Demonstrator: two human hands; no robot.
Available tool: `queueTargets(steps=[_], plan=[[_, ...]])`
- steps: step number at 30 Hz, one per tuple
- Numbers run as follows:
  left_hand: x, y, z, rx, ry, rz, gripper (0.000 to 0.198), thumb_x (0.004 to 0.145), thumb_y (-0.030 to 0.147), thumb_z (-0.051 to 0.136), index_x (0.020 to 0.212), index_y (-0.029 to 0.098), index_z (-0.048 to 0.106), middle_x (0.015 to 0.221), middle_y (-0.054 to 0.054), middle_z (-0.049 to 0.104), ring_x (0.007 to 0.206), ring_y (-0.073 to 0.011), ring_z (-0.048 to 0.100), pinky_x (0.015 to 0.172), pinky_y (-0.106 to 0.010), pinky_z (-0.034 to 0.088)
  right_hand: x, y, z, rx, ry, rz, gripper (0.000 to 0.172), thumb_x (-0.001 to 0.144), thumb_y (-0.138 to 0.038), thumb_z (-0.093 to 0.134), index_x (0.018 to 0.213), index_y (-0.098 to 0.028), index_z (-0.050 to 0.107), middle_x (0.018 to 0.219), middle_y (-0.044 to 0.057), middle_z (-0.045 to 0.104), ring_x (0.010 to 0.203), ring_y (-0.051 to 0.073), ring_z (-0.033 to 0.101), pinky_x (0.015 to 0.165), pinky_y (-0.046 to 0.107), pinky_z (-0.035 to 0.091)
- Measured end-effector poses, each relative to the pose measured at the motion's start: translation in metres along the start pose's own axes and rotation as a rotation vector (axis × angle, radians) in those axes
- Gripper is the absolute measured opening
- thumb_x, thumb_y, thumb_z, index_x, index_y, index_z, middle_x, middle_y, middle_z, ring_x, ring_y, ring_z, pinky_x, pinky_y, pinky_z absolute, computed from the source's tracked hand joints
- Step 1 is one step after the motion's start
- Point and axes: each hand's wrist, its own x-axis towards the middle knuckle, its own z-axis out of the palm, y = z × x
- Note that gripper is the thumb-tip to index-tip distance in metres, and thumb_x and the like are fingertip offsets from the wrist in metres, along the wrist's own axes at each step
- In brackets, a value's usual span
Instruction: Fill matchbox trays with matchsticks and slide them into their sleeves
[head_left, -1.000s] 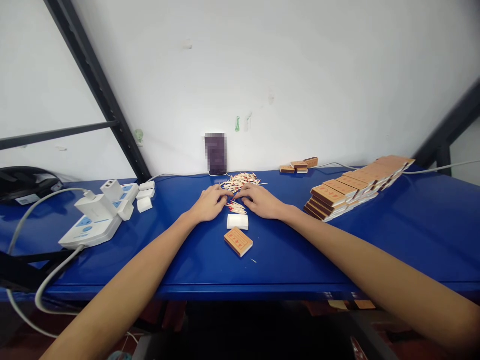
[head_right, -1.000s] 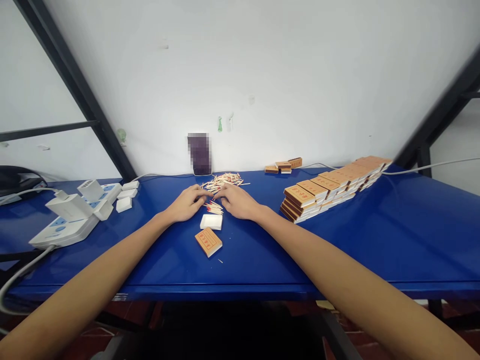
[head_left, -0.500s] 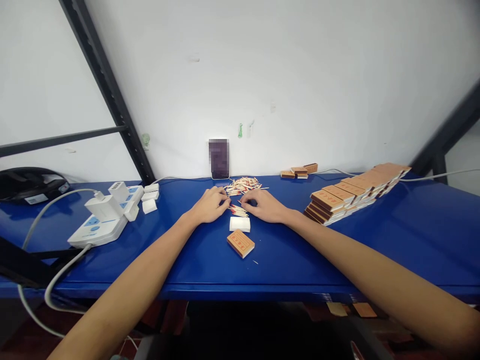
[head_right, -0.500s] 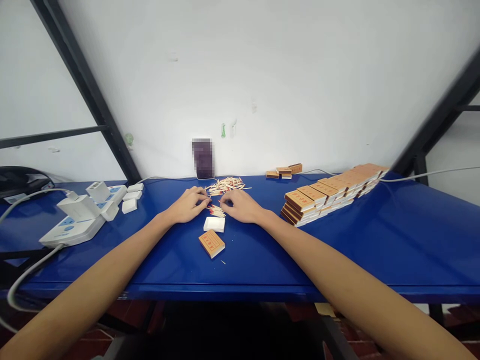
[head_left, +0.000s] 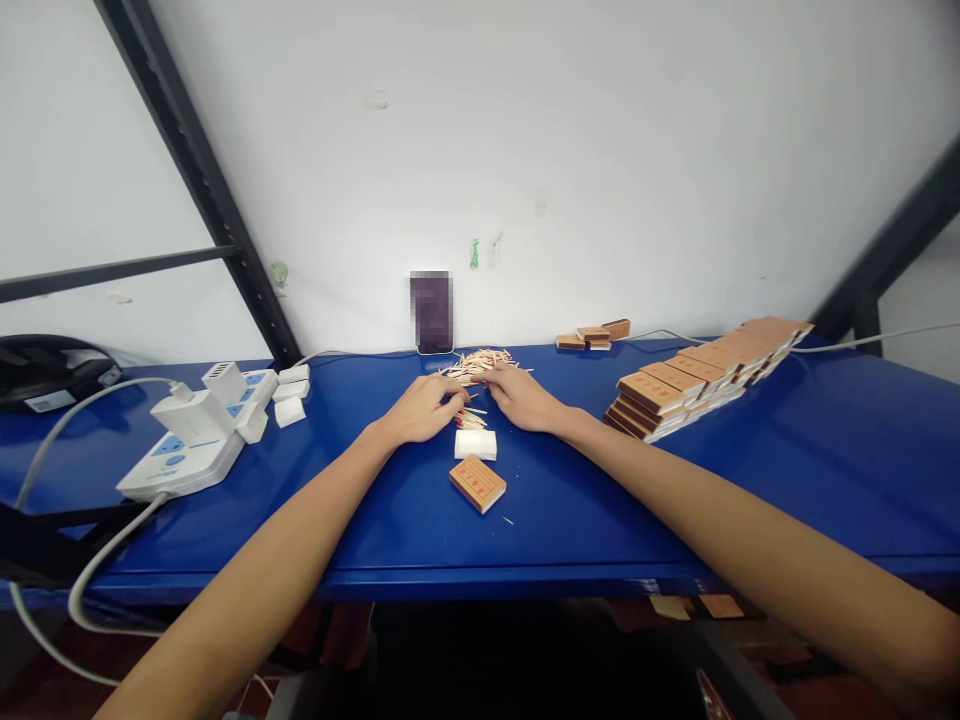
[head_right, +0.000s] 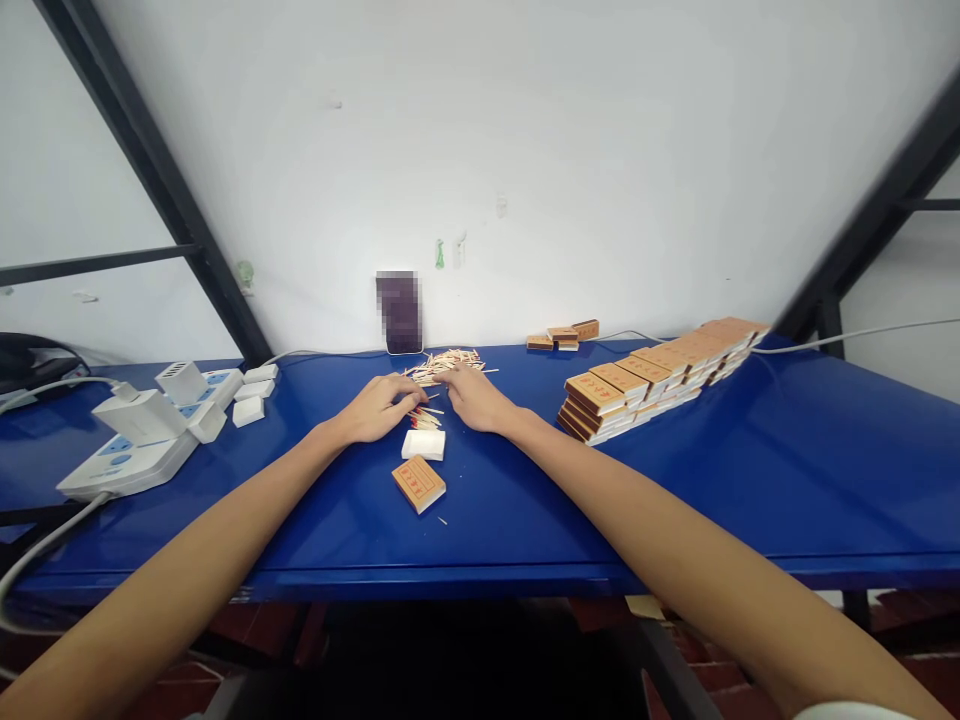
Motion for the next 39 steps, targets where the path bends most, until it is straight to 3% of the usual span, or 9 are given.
queueTargets(steps=[4,7,11,18,21,25,30,35,39], plan=[[0.001,0.003,-0.001,-0.071,-0.021,0.033,0.035,0.089,0.024,0.037,0.085,0.018,0.071,0.097,-0.002,0.072,0.093,-0.019,0.062,0.094,-0.033,0.043,0.006,0.006,0.008,-0.064,-0.061,-0.023,0.041,0.09,-0.007,0.036,0.121,-0.012,0.063,0.097,0.012,0.053,0.092,0.02,0.052,0.089,0.036,0.042],[0.0,0.002,-0.004,-0.17,-0.003,-0.024,0.039,0.089,0.025,0.035,0.08,0.018,0.071,0.094,-0.001,0.073,0.094,-0.0185,0.062,0.095,-0.032,0.043,0.008,0.004,0.008,-0.062,-0.072,-0.021,0.04,0.09,-0.007,0.037,0.119,-0.013,0.064,0.095,0.011,0.051,0.091,0.021,0.05,0.088,0.037,0.041],[-0.002,-0.008,-0.005,-0.095,0.111,-0.179,0.041,0.091,0.028,0.033,0.098,0.019,0.072,0.104,-0.003,0.069,0.1,-0.0206,0.058,0.095,-0.035,0.042,0.007,0.002,0.006,-0.056,-0.061,0.001,0.037,0.09,-0.008,0.039,0.117,-0.013,0.064,0.097,0.011,0.05,0.092,0.02,0.051,0.091,0.037,0.04],[-0.006,-0.021,0.003,0.109,0.001,-0.219,0.041,0.094,0.035,0.035,0.121,0.027,0.064,0.115,-0.007,0.055,0.107,-0.025,0.048,0.097,-0.045,0.038,0.005,0.002,0.007,-0.005,-0.011,0.013,0.03,0.085,-0.004,0.044,0.105,-0.013,0.064,0.097,0.009,0.053,0.089,0.019,0.052,0.086,0.035,0.041],[-0.006,-0.02,0.003,0.149,-0.028,-0.199,0.038,0.093,0.036,0.038,0.119,0.028,0.065,0.112,-0.007,0.055,0.105,-0.0255,0.047,0.094,-0.045,0.039,0.005,0.004,0.01,-0.016,0.001,0.014,0.033,0.086,-0.006,0.043,0.113,-0.013,0.062,0.099,0.01,0.053,0.09,0.019,0.052,0.088,0.036,0.041],[-0.004,-0.016,-0.001,0.11,-0.023,-0.086,0.039,0.095,0.037,0.036,0.102,0.021,0.071,0.099,-0.007,0.061,0.098,-0.0227,0.051,0.093,-0.04,0.04,0.005,0.005,0.011,-0.044,-0.017,0.0,0.034,0.09,-0.01,0.041,0.116,-0.013,0.063,0.1,0.011,0.052,0.094,0.02,0.051,0.091,0.037,0.04],[-0.005,-0.013,-0.002,0.061,-0.033,-0.017,0.04,0.097,0.037,0.034,0.123,0.022,0.061,0.115,-0.008,0.058,0.107,-0.0226,0.048,0.099,-0.04,0.037,0.005,0.005,0.012,-0.061,0.0,0.011,0.034,0.089,-0.009,0.041,0.115,-0.012,0.062,0.101,0.011,0.052,0.096,0.02,0.051,0.092,0.036,0.04],[-0.006,-0.01,-0.002,0.12,-0.084,-0.019,0.04,0.097,0.038,0.034,0.106,0.022,0.069,0.114,-0.007,0.06,0.108,-0.0233,0.047,0.099,-0.041,0.037,0.005,0.006,0.013,-0.063,-0.021,0.024,0.033,0.09,-0.011,0.042,0.117,-0.013,0.062,0.1,0.01,0.052,0.095,0.019,0.051,0.092,0.035,0.04],[-0.006,-0.008,-0.003,0.157,-0.008,-0.017,0.04,0.096,0.037,0.035,0.119,0.022,0.064,0.123,-0.008,0.056,0.114,-0.0244,0.046,0.098,-0.043,0.037,0.005,0.005,0.013,-0.082,-0.017,0.034,0.035,0.089,-0.01,0.043,0.119,-0.012,0.06,0.1,0.01,0.051,0.096,0.02,0.051,0.091,0.035,0.04]])
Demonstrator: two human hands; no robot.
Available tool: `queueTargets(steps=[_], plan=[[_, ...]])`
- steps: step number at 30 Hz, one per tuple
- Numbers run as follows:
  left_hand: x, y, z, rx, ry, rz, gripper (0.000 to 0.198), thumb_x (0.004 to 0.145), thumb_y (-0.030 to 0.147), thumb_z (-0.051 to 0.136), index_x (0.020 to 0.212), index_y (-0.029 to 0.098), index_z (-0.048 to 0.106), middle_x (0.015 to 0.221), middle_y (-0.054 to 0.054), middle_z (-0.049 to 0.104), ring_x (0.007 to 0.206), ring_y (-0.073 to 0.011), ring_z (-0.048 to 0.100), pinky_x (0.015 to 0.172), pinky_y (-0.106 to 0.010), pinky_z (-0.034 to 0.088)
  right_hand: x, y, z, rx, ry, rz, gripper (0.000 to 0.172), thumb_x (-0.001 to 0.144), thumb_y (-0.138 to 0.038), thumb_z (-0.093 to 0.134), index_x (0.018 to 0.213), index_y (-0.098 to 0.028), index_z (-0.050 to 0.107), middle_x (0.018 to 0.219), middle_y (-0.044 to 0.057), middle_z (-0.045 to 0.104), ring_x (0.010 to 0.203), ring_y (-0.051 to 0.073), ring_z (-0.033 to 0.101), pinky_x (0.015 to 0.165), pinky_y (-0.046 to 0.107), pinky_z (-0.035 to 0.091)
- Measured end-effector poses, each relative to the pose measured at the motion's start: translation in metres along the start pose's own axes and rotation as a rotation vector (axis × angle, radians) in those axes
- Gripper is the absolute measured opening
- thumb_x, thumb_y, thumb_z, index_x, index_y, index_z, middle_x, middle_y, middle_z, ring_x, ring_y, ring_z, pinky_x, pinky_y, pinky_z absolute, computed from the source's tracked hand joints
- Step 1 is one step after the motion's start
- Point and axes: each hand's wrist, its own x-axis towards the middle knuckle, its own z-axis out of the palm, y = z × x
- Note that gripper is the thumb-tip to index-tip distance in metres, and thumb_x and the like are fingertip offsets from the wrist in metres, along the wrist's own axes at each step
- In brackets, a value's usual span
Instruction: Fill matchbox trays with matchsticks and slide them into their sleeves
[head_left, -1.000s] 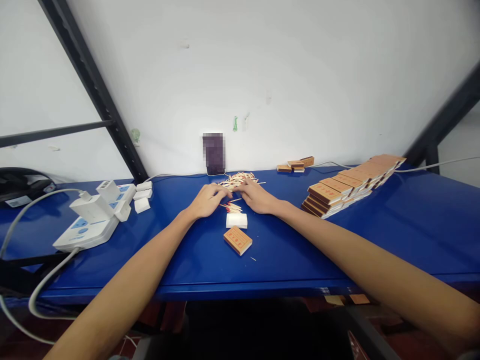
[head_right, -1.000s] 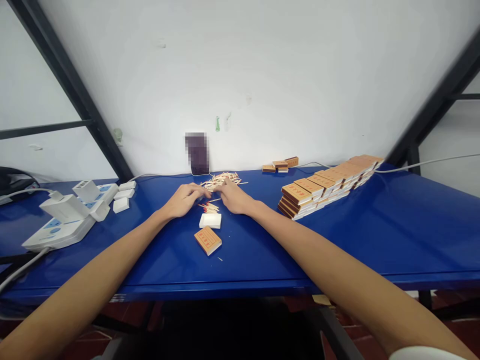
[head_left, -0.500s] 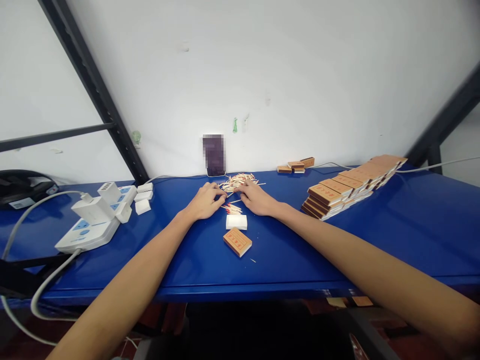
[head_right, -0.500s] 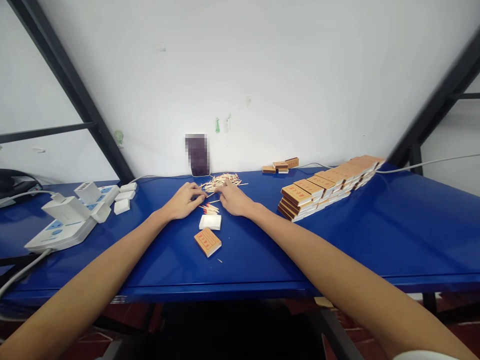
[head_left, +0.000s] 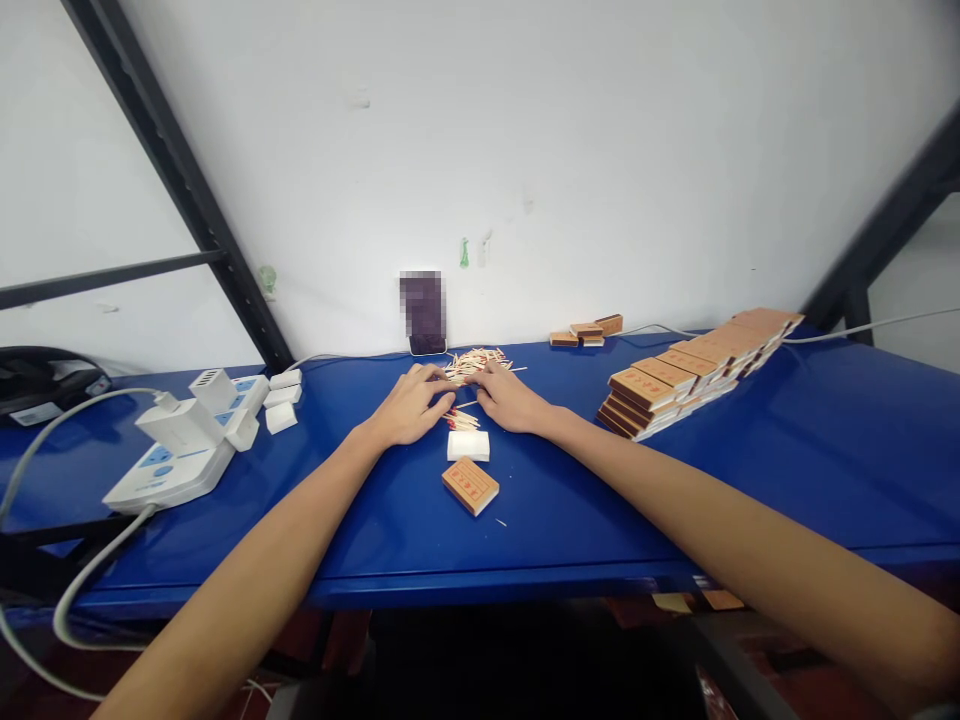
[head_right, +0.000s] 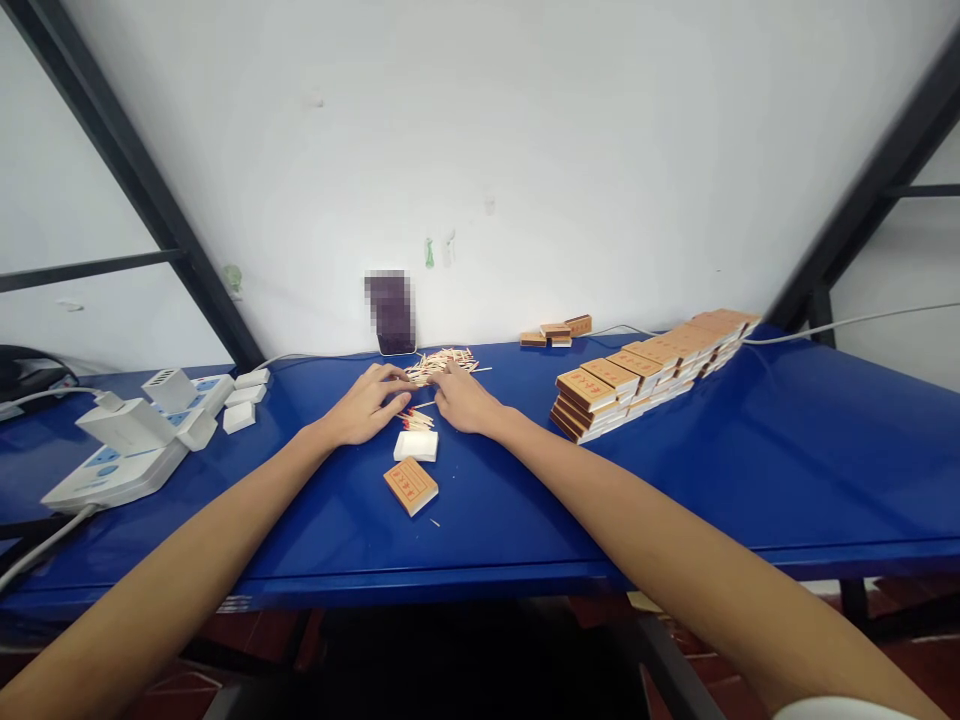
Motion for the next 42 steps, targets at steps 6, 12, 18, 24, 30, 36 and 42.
queueTargets(steps=[6,12,18,24,30,36,42], plan=[[0.0,0.0,0.001,-0.015,-0.054,-0.023,0.042,0.099,0.037,0.028,0.121,0.023,0.061,0.125,-0.006,0.061,0.117,-0.0234,0.049,0.099,-0.045,0.036,0.0,0.001,0.0,0.0,-0.014,-0.008,0.033,0.09,-0.011,0.042,0.117,-0.013,0.061,0.1,0.01,0.05,0.093,0.019,0.051,0.089,0.034,0.04],[0.001,0.0,-0.001,-0.066,-0.039,-0.007,0.042,0.098,0.038,0.03,0.12,0.018,0.061,0.128,-0.007,0.06,0.126,-0.023,0.047,0.105,-0.041,0.035,-0.001,0.0,0.0,-0.017,0.004,-0.009,0.036,0.09,-0.011,0.041,0.121,-0.011,0.058,0.102,0.012,0.051,0.094,0.019,0.052,0.09,0.034,0.04],[0.001,0.002,-0.005,-0.069,-0.039,0.025,0.041,0.098,0.036,0.031,0.111,0.019,0.066,0.114,-0.007,0.068,0.103,-0.0225,0.061,0.091,-0.035,0.045,-0.004,-0.009,-0.008,-0.041,0.0,0.052,0.032,0.09,-0.012,0.042,0.111,-0.012,0.066,0.102,0.013,0.054,0.095,0.02,0.054,0.09,0.033,0.041],[-0.002,0.001,-0.01,-0.007,-0.069,0.069,0.04,0.097,0.035,0.033,0.113,0.018,0.066,0.116,-0.007,0.068,0.104,-0.0226,0.062,0.092,-0.034,0.044,-0.011,-0.02,-0.019,-0.111,-0.028,0.113,0.032,0.093,-0.018,0.04,0.11,-0.015,0.067,0.101,0.013,0.057,0.093,0.022,0.058,0.084,0.034,0.043],[-0.005,-0.004,-0.018,0.114,-0.084,0.021,0.041,0.097,0.038,0.034,0.123,0.022,0.062,0.113,-0.009,0.069,0.103,-0.0237,0.063,0.091,-0.037,0.043,-0.016,-0.03,-0.032,-0.267,-0.134,0.058,0.031,0.092,-0.019,0.043,0.108,-0.014,0.069,0.104,0.017,0.057,0.091,0.027,0.06,0.078,0.037,0.044],[-0.006,-0.003,-0.014,0.18,-0.103,0.009,0.041,0.096,0.037,0.034,0.123,0.022,0.062,0.118,-0.01,0.064,0.108,-0.0247,0.055,0.091,-0.038,0.041,-0.026,-0.03,-0.038,-0.283,-0.177,-0.046,0.034,0.092,-0.021,0.043,0.115,-0.021,0.068,0.101,0.013,0.059,0.087,0.024,0.061,0.072,0.034,0.043],[-0.009,0.002,-0.016,0.085,-0.035,0.053,0.037,0.094,0.031,0.036,0.111,0.02,0.067,0.103,-0.008,0.064,0.097,-0.0232,0.054,0.087,-0.038,0.041,-0.029,-0.032,-0.041,-0.25,-0.16,-0.079,0.032,0.092,-0.021,0.042,0.109,-0.02,0.07,0.1,0.012,0.06,0.086,0.023,0.06,0.071,0.032,0.041]])
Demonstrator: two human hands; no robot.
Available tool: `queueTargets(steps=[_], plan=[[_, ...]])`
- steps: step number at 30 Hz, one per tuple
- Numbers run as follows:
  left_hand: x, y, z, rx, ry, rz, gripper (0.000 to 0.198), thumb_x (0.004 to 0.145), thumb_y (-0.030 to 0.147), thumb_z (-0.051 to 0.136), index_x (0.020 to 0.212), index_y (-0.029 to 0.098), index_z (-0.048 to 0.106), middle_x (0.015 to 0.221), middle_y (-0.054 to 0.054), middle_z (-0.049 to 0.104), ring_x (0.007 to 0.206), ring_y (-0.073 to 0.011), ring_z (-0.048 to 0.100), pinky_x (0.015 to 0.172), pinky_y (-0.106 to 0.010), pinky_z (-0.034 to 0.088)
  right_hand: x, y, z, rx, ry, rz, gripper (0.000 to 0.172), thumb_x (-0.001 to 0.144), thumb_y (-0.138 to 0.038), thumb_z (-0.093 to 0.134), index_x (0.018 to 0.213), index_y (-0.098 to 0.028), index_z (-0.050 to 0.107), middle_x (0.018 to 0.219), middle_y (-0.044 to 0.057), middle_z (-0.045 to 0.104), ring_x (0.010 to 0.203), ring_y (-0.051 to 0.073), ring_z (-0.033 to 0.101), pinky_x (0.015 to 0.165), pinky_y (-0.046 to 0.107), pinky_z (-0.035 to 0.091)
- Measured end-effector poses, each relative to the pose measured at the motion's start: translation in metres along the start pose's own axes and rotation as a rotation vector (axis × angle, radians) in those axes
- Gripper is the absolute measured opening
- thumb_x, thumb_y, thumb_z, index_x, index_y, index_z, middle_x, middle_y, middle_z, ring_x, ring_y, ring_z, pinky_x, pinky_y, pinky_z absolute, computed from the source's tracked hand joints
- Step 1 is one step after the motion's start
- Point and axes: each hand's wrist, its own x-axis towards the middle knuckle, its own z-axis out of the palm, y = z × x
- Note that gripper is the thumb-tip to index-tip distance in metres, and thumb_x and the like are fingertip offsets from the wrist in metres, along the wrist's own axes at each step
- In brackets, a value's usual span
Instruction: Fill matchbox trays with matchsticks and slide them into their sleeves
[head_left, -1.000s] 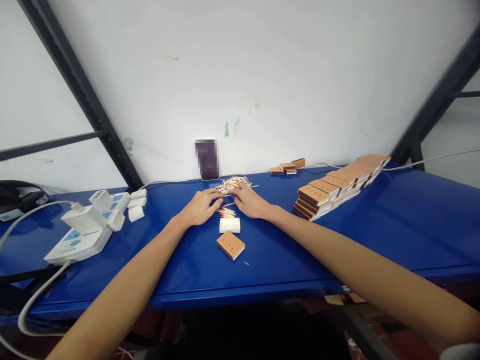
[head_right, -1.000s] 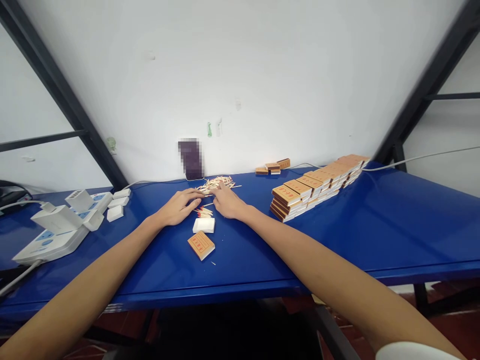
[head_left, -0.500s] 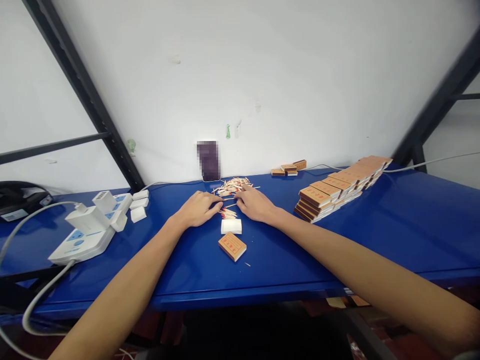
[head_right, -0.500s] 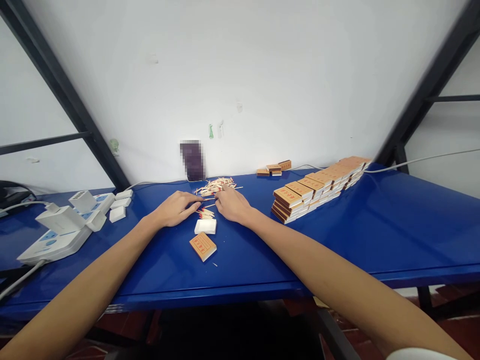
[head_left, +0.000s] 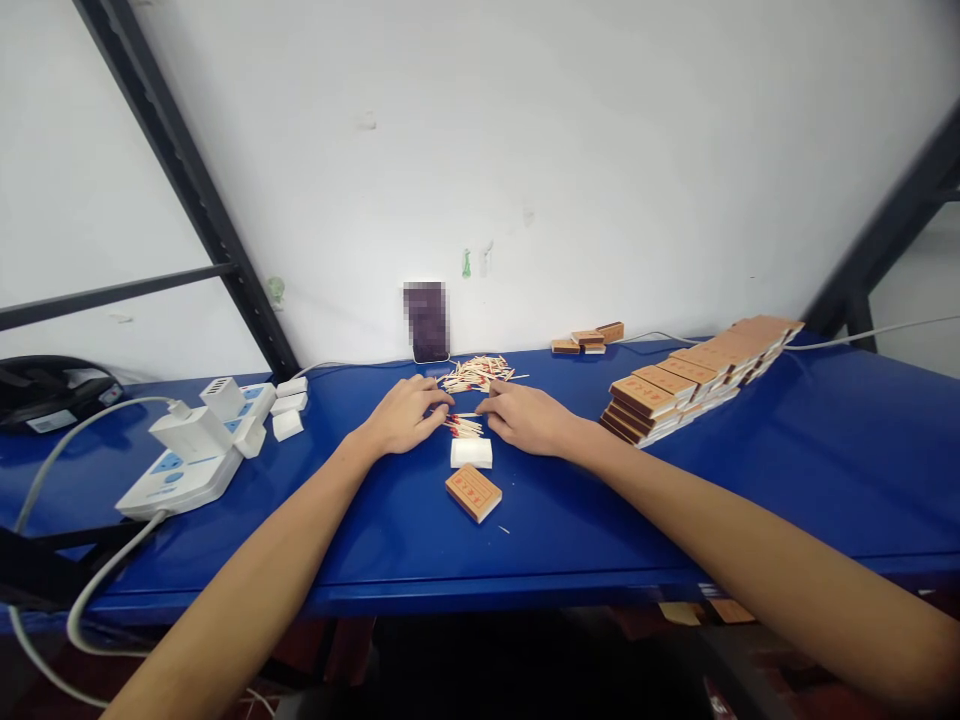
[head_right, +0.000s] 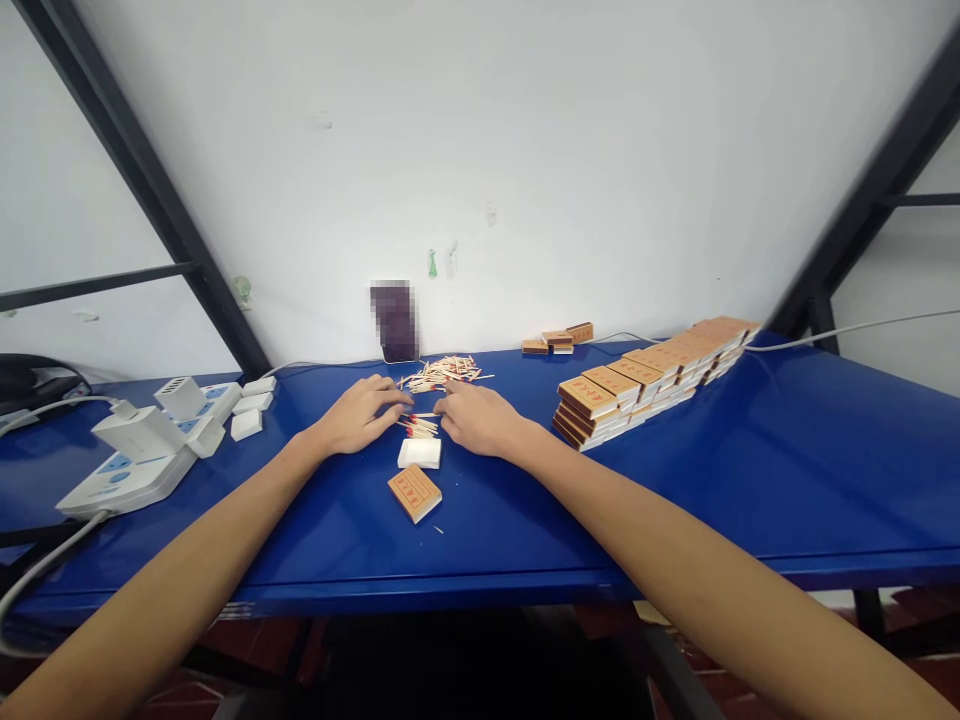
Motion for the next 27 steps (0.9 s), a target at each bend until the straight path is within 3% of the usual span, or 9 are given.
queueTargets(steps=[3,8,13,17,23,27], plan=[[-0.001,0.0,-0.004,-0.04,-0.024,0.019,0.034,0.092,0.027,0.037,0.104,0.019,0.068,0.097,-0.006,0.067,0.09,-0.0219,0.056,0.083,-0.038,0.041,0.0,0.0,0.001,0.056,0.041,-0.001,0.03,0.093,-0.022,0.043,0.109,-0.019,0.069,0.1,0.011,0.061,0.086,0.022,0.06,0.072,0.032,0.041],[-0.001,-0.003,-0.003,-0.016,-0.032,0.01,0.034,0.091,0.027,0.037,0.102,0.02,0.069,0.1,-0.006,0.067,0.093,-0.0227,0.054,0.084,-0.038,0.041,0.007,0.003,0.007,0.344,0.097,0.004,0.03,0.095,-0.034,0.045,0.106,-0.019,0.068,0.092,0.007,0.067,0.085,0.018,0.058,0.075,0.03,0.041],[0.0,-0.01,0.0,0.023,-0.052,-0.011,0.037,0.094,0.031,0.035,0.103,0.02,0.07,0.105,-0.006,0.067,0.099,-0.0234,0.055,0.088,-0.038,0.04,0.016,0.006,0.011,0.533,0.039,0.069,0.028,0.088,-0.041,0.057,0.094,-0.018,0.071,0.085,0.004,0.067,0.073,0.014,0.054,0.065,0.026,0.037],[0.002,-0.009,0.001,0.013,-0.048,0.015,0.039,0.096,0.037,0.035,0.103,0.02,0.069,0.111,-0.006,0.067,0.106,-0.0236,0.055,0.094,-0.038,0.039,0.02,0.007,0.009,0.58,-0.041,0.12,0.036,0.08,-0.052,0.063,0.094,-0.019,0.072,0.079,0.002,0.064,0.07,0.014,0.052,0.062,0.026,0.035],[0.008,0.0,0.006,-0.097,-0.047,0.078,0.036,0.095,0.032,0.035,0.097,0.019,0.069,0.106,-0.006,0.069,0.1,-0.0211,0.058,0.095,-0.036,0.04,0.021,0.008,0.006,0.609,-0.091,0.122,0.047,0.068,-0.06,0.07,0.092,-0.02,0.071,0.083,0.002,0.06,0.073,0.015,0.05,0.062,0.027,0.034],[0.011,0.004,0.009,-0.259,-0.019,0.053,0.036,0.094,0.029,0.035,0.096,0.018,0.069,0.105,-0.005,0.07,0.097,-0.0205,0.06,0.094,-0.035,0.041,0.021,0.008,0.006,0.632,-0.112,0.138,0.045,0.066,-0.057,0.072,0.09,-0.018,0.068,0.084,0.001,0.058,0.07,0.014,0.048,0.061,0.027,0.034]])
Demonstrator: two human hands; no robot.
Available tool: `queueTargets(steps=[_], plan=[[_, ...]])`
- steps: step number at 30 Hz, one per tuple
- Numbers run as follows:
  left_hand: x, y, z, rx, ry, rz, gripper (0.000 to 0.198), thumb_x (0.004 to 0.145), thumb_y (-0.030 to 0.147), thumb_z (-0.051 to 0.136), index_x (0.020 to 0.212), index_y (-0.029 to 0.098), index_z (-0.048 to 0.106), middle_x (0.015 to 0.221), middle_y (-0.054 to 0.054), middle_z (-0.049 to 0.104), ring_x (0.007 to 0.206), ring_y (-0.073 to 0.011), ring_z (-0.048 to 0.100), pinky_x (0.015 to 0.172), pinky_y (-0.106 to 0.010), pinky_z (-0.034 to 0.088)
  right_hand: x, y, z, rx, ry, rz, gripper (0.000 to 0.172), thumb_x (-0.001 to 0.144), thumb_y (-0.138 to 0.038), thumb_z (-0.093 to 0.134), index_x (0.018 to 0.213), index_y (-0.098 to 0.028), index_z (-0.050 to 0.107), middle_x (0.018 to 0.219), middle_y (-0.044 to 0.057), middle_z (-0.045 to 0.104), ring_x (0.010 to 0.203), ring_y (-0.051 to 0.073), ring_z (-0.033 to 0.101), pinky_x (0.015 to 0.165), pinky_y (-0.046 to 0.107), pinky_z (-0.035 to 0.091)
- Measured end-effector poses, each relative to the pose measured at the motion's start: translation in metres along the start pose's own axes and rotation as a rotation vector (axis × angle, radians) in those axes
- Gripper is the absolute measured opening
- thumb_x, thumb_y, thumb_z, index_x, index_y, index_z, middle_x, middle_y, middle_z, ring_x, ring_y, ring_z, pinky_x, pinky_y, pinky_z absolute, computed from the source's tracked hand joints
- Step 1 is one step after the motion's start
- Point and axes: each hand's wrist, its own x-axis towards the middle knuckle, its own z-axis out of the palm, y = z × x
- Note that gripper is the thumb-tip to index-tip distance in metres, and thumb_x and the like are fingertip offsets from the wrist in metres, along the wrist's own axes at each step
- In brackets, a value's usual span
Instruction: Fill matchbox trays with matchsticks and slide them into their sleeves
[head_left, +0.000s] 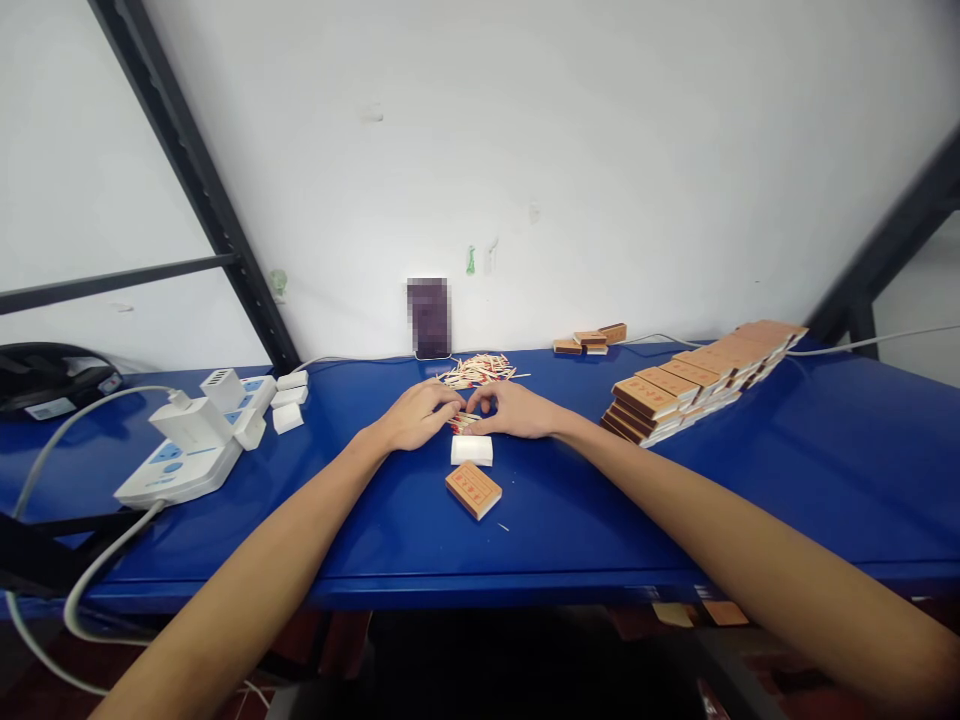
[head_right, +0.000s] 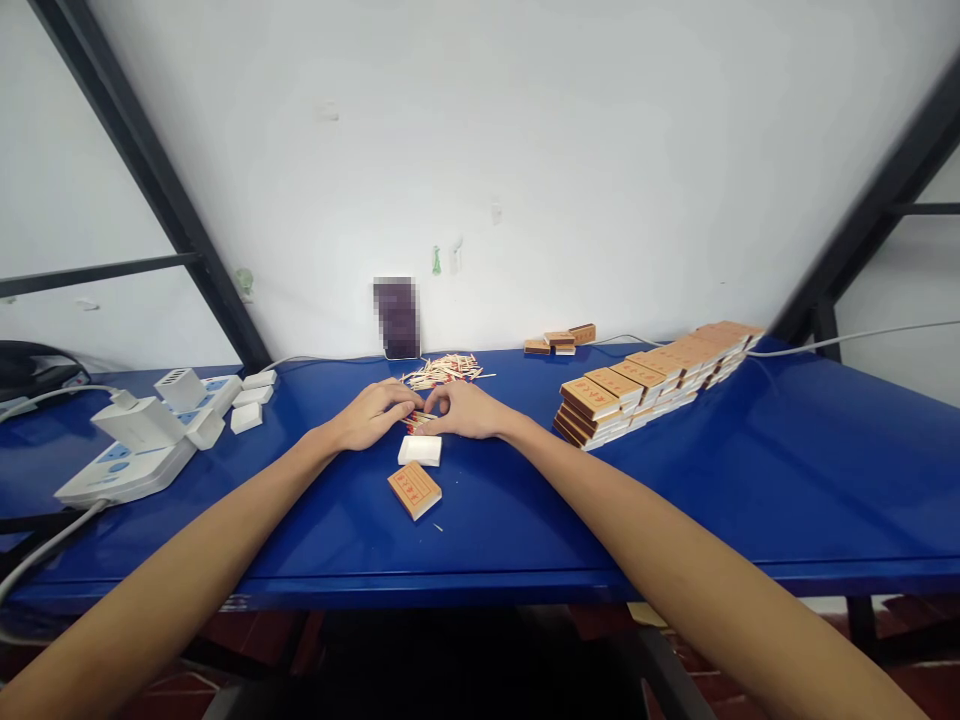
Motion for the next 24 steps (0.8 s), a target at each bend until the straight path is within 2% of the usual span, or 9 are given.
queueTargets(steps=[6,8,10,12,16,20,24], plan=[[0.0,0.001,0.001,-0.454,0.089,-0.165,0.034,0.092,0.031,0.038,0.106,0.016,0.065,0.108,-0.004,0.07,0.103,-0.0211,0.062,0.093,-0.032,0.044,0.001,0.003,0.002,0.012,0.077,0.047,0.055,0.062,-0.052,0.077,0.101,-0.017,0.059,0.082,0.0,0.056,0.067,0.013,0.047,0.061,0.026,0.035],[-0.001,-0.001,0.0,-0.513,0.133,-0.175,0.034,0.092,0.032,0.038,0.109,0.016,0.062,0.109,-0.005,0.069,0.106,-0.0214,0.061,0.095,-0.033,0.044,0.003,0.005,0.003,0.0,0.102,0.051,0.055,0.064,-0.052,0.076,0.105,-0.018,0.061,0.082,0.0,0.056,0.066,0.013,0.047,0.061,0.026,0.035],[-0.001,-0.005,0.0,-0.461,0.185,-0.182,0.034,0.091,0.03,0.038,0.112,0.016,0.06,0.112,-0.006,0.068,0.106,-0.0215,0.06,0.096,-0.035,0.043,0.005,0.008,0.004,-0.006,0.114,0.045,0.053,0.065,-0.052,0.075,0.104,-0.017,0.064,0.083,0.001,0.057,0.068,0.013,0.048,0.063,0.027,0.036],[-0.003,-0.01,-0.001,-0.296,0.212,-0.196,0.033,0.09,0.028,0.039,0.112,0.016,0.06,0.112,-0.006,0.066,0.104,-0.0218,0.059,0.096,-0.037,0.043,0.006,0.01,0.003,0.002,0.116,0.033,0.05,0.067,-0.054,0.074,0.099,-0.016,0.067,0.083,0.002,0.058,0.068,0.013,0.049,0.064,0.027,0.036],[-0.008,-0.018,-0.002,0.04,0.111,-0.209,0.035,0.091,0.032,0.04,0.112,0.017,0.063,0.108,-0.008,0.062,0.103,-0.0245,0.054,0.096,-0.042,0.04,0.005,0.014,0.0,0.076,0.096,0.021,0.051,0.074,-0.057,0.066,0.103,-0.015,0.068,0.079,0.003,0.06,0.066,0.013,0.049,0.063,0.028,0.037],[-0.014,-0.018,-0.004,0.074,-0.016,-0.237,0.045,0.091,0.05,0.044,0.124,0.025,0.059,0.11,-0.009,0.056,0.107,-0.0277,0.05,0.095,-0.047,0.037,0.002,0.016,-0.002,0.044,0.049,-0.001,0.068,0.066,-0.061,0.071,0.117,-0.016,0.064,0.091,0.006,0.06,0.071,0.015,0.05,0.066,0.03,0.038],[-0.015,-0.012,-0.004,0.059,-0.066,-0.248,0.057,0.086,0.061,0.049,0.133,0.03,0.051,0.111,-0.009,0.053,0.107,-0.029,0.048,0.093,-0.048,0.036,0.002,0.013,-0.003,-0.027,0.008,-0.046,0.081,0.062,-0.062,0.073,0.126,-0.015,0.059,0.098,0.008,0.059,0.077,0.018,0.051,0.068,0.032,0.041]])
